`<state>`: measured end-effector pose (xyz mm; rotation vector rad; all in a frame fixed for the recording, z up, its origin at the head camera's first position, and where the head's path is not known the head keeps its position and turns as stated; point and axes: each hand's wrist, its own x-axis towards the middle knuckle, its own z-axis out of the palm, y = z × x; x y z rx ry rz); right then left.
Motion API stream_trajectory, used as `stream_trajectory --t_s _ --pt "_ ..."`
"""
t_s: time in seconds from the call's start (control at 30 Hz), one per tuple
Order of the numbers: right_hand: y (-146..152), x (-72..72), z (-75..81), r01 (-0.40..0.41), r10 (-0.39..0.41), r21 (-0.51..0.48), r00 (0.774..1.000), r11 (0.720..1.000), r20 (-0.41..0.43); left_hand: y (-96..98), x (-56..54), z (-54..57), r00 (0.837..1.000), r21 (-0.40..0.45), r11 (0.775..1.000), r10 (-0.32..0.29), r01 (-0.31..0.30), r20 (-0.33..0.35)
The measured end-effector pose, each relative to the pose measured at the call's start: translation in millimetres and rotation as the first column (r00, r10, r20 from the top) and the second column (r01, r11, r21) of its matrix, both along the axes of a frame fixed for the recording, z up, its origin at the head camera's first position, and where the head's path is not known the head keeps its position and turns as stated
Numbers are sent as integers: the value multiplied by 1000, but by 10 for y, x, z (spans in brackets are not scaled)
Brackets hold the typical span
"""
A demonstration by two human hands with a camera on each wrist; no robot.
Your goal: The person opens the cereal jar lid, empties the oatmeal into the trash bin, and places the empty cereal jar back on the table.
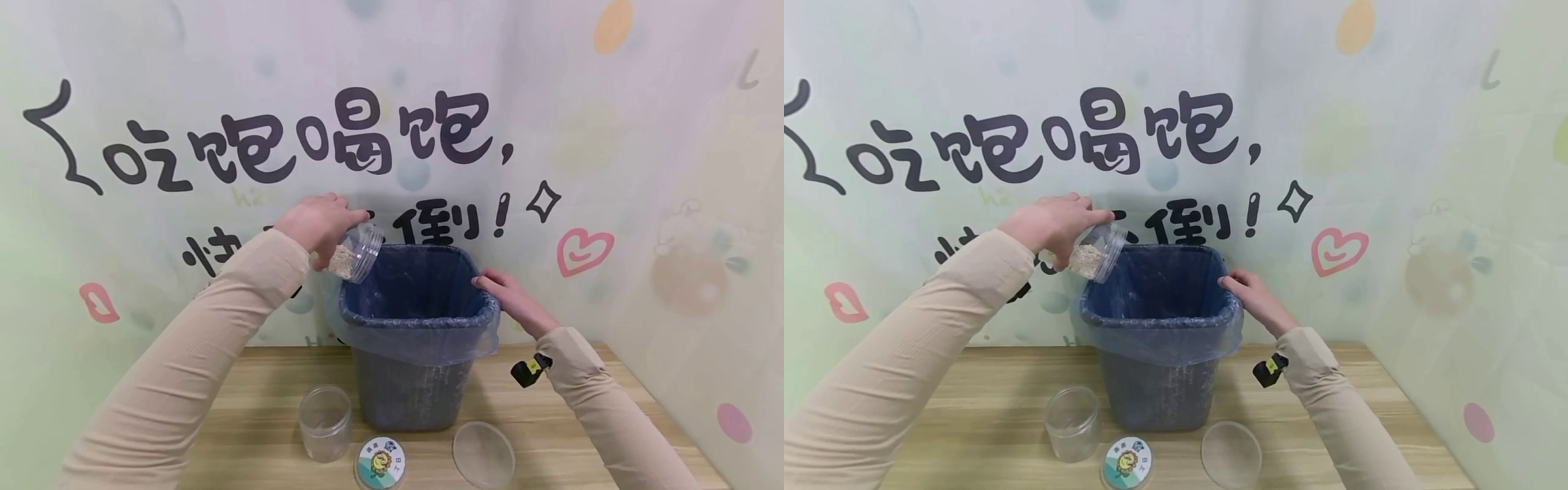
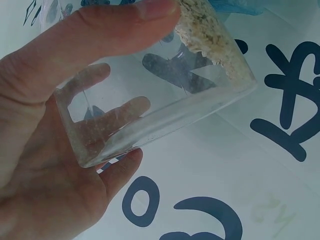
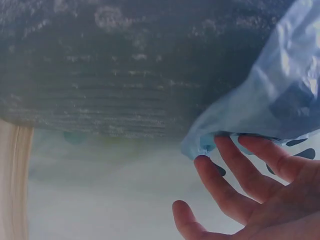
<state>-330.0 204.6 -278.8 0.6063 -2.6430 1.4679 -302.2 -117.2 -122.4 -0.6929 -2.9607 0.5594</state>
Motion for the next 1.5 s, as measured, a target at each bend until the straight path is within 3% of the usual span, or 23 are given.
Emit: stream_trajectory --t_s 0.27,0.47,0.73,1.1,1.5 --pt "38 -26 116 -55 74 220 994 974 -78 -19 -1 1 1000 12 1000 13 -13 8" --pt "46 -45 266 -82 125 399 989 913 -83 -19 -2 2 1000 8 1000 19 -19 14" --pt "19 -35 391 -100 142 535 989 839 -38 -15 -8 -4 1000 -1 1000 17 -17 12" --pt "-27 -23 491 -136 160 619 987 774 17 -15 -15 -2 1000 9 1000 20 -20 16" --pt "-76 35 562 -185 193 646 979 740 58 -9 -3 -3 1000 5 1000 18 -18 12"
